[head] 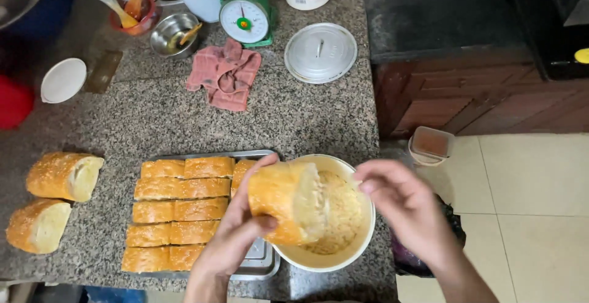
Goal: The person takes sliced bread rolls from a tray, scoops a yellow mixture from a bowl with their hand, and stuffs it into the cut side of each roll. They then place the stuffed rolls back onto the metal tray in neat rows.
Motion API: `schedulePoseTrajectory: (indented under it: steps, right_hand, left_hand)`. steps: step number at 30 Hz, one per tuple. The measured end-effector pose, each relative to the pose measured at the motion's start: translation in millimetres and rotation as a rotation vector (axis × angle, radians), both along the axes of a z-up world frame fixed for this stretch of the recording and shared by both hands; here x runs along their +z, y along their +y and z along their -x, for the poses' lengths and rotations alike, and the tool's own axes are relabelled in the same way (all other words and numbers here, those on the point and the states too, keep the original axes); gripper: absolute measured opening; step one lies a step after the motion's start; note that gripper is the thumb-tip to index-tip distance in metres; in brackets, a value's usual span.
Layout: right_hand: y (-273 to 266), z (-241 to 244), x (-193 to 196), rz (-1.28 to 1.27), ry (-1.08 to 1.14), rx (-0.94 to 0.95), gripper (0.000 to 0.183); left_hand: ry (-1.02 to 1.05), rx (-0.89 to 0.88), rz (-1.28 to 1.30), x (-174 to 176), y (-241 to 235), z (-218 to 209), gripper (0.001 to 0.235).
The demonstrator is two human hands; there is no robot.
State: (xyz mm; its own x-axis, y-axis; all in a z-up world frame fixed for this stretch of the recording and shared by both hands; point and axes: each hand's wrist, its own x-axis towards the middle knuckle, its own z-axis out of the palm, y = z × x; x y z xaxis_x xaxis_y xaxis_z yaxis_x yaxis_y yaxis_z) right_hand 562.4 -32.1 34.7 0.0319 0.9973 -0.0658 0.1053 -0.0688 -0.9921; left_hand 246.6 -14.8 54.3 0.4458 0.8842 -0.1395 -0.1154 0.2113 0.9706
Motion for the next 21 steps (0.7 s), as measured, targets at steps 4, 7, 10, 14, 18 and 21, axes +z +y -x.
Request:
schedulePoseTrajectory:
  steps: [4, 7, 10, 14, 18, 21]
  right_hand:
    - [-4, 32, 22, -0.141, -0.005, 0.203, 0.026]
    - [-10, 39, 27, -0.156, -0.009, 0.231, 0.023]
    - [-18, 43, 32, -0.225, -0.137, 0.212, 0.019]
    - [-19, 43, 41, -0.322, -0.418, 0.226, 0.010]
    - [-17, 47, 50, -0.393, -0.352, 0.188, 0.014]
    - [-14, 54, 54, -0.458, -0.236, 0.222, 0.012]
  left_hand:
    - [-0.319, 0.091, 0.204, -8, -6, 1, 0.110]
    - [-0.437, 0.087, 0.216, -15, -8, 0, 0.107]
    - [-0.444, 0.081, 0.203, -17, -10, 0, 0.104]
    - [-0.340, 0.092, 0.216, -13, -11, -4, 0.105]
    - [-0.316, 0.093, 0.196, -14, -13, -6, 0.105]
    - [-0.352, 0.088, 0.260, -13, -16, -10, 0.105]
